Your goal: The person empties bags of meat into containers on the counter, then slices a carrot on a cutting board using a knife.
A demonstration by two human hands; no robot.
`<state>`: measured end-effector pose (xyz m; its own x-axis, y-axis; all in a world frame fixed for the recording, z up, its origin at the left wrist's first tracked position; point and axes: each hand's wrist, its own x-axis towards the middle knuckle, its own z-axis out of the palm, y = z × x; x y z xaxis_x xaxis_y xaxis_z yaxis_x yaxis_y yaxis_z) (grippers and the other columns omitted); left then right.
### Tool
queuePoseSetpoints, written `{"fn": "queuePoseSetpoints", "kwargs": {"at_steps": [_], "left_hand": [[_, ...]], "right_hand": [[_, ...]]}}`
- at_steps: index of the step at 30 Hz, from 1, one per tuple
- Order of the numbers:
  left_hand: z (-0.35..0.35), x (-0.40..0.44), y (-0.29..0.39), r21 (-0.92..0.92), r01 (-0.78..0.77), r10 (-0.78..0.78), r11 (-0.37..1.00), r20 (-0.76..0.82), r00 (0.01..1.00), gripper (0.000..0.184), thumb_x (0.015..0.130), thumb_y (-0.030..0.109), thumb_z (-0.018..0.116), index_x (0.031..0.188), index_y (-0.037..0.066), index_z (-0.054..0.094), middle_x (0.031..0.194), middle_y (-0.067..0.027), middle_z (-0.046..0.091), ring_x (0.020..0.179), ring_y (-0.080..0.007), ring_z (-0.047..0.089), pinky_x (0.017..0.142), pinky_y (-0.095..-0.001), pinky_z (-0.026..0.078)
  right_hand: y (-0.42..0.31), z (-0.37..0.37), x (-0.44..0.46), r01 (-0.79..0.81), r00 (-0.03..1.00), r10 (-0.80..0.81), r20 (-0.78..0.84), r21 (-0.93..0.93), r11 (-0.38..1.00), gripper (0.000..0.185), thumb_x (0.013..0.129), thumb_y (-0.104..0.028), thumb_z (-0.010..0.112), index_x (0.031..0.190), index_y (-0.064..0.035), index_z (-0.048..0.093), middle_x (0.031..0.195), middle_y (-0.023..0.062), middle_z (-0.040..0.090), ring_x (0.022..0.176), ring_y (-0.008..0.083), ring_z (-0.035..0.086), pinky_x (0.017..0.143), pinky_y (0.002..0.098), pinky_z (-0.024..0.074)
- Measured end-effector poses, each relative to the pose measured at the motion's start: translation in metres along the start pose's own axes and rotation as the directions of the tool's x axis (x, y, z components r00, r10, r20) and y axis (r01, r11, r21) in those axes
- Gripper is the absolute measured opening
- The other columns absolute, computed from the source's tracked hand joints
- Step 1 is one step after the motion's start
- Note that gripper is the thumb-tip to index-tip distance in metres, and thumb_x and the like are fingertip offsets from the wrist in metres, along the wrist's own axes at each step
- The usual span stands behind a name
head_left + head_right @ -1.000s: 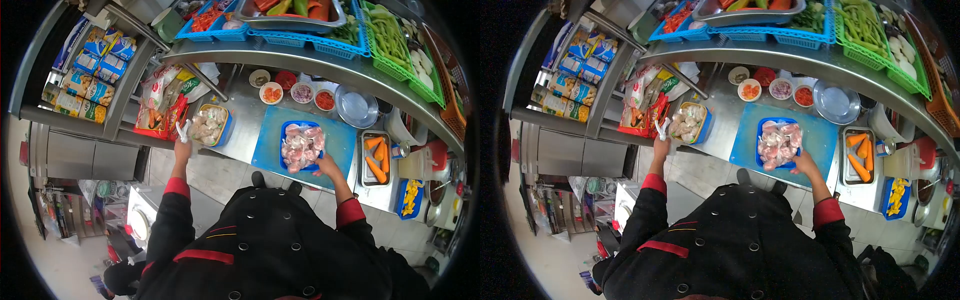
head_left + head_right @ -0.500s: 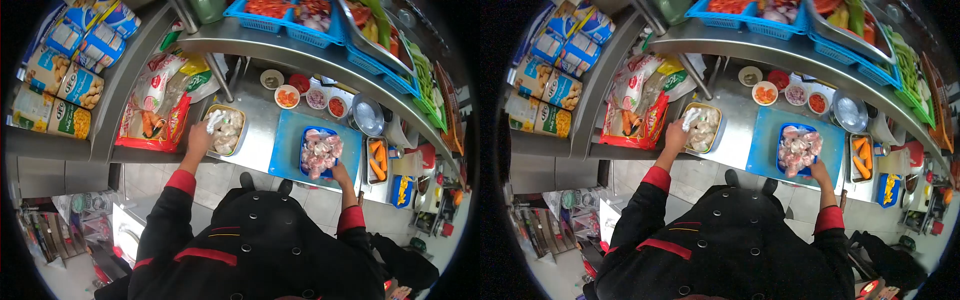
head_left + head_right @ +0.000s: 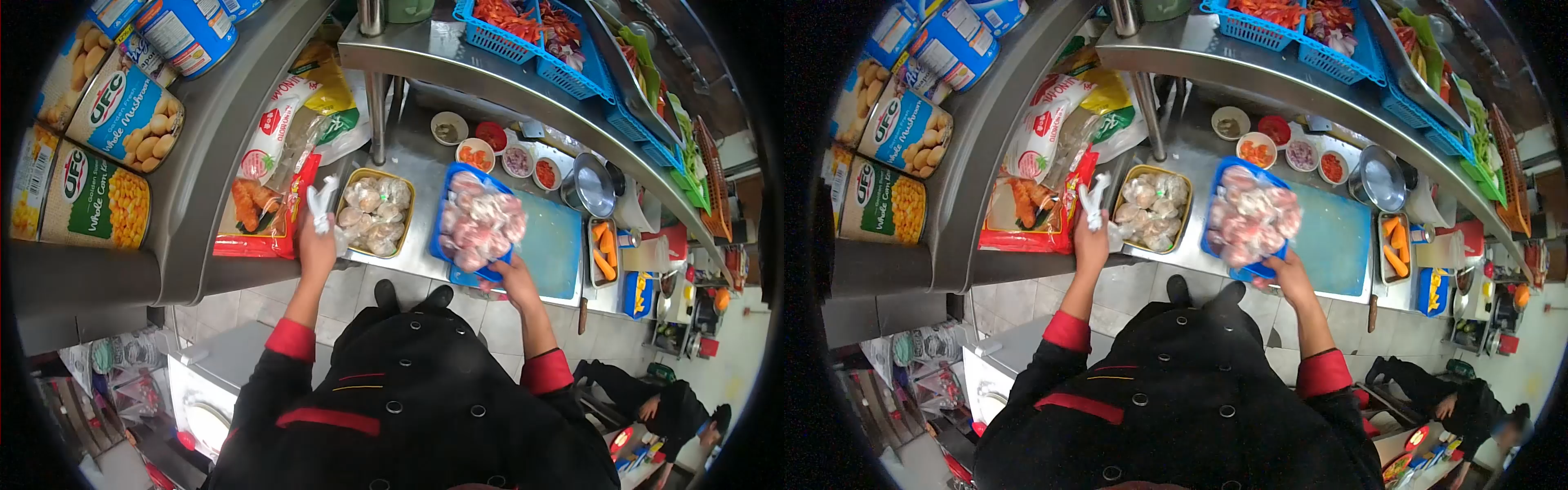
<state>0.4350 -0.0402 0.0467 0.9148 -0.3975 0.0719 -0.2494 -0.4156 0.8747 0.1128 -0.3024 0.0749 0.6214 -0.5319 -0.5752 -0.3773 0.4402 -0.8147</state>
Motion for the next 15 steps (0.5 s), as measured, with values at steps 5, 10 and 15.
{"fn": "queuePoseSetpoints", "kwargs": {"at_steps": [5, 10, 15], "left_hand": [[-0.013, -0.045, 0.002, -0.458, 0.117, -0.106, 0.881, 0.05, 0.993, 0.04, 0.104, 0.022, 0.061, 0.136, -0.002, 0.055, 0.129, -0.0122, 0.063, 0.116, -0.0187, 0.06, 0.099, -0.035, 0.048], [-0.02, -0.065, -0.001, -0.575, 0.15, -0.17, 0.805, 0.019, 0.985, 0.049, 0.103, 0.014, 0.06, 0.147, -0.001, 0.043, 0.131, -0.0108, 0.059, 0.118, -0.018, 0.058, 0.103, -0.0334, 0.045], [-0.015, -0.077, -0.02, -0.636, 0.416, -0.387, 0.65, 0.194, 0.902, 0.056, 0.093, 0.001, 0.061, 0.147, 0.0, 0.043, 0.136, -0.011, 0.058, 0.121, -0.0212, 0.057, 0.104, -0.034, 0.043]], "right_hand": [[-0.056, 0.108, 0.0, 0.104, 0.988, -0.099, 0.115, -0.036, 0.994, 0.037, 0.095, -0.005, 0.054, 0.131, -0.0008, 0.056, 0.114, 0.0145, 0.067, 0.085, 0.0231, 0.071, 0.064, 0.037, 0.0648], [-0.048, 0.194, 0.019, 0.156, 0.978, -0.1, 0.18, -0.331, 0.931, 0.064, 0.094, -0.017, 0.06, 0.151, -0.0029, 0.034, 0.094, 0.0176, 0.072, 0.064, 0.0254, 0.072, 0.057, 0.0351, 0.0607], [-0.021, 0.218, 0.043, 0.16, 0.966, -0.033, 0.257, -0.49, 0.857, 0.089, 0.091, -0.025, 0.065, 0.16, -0.0052, 0.013, 0.087, 0.0211, 0.073, 0.063, 0.0276, 0.073, 0.058, 0.0363, 0.0604]]}}
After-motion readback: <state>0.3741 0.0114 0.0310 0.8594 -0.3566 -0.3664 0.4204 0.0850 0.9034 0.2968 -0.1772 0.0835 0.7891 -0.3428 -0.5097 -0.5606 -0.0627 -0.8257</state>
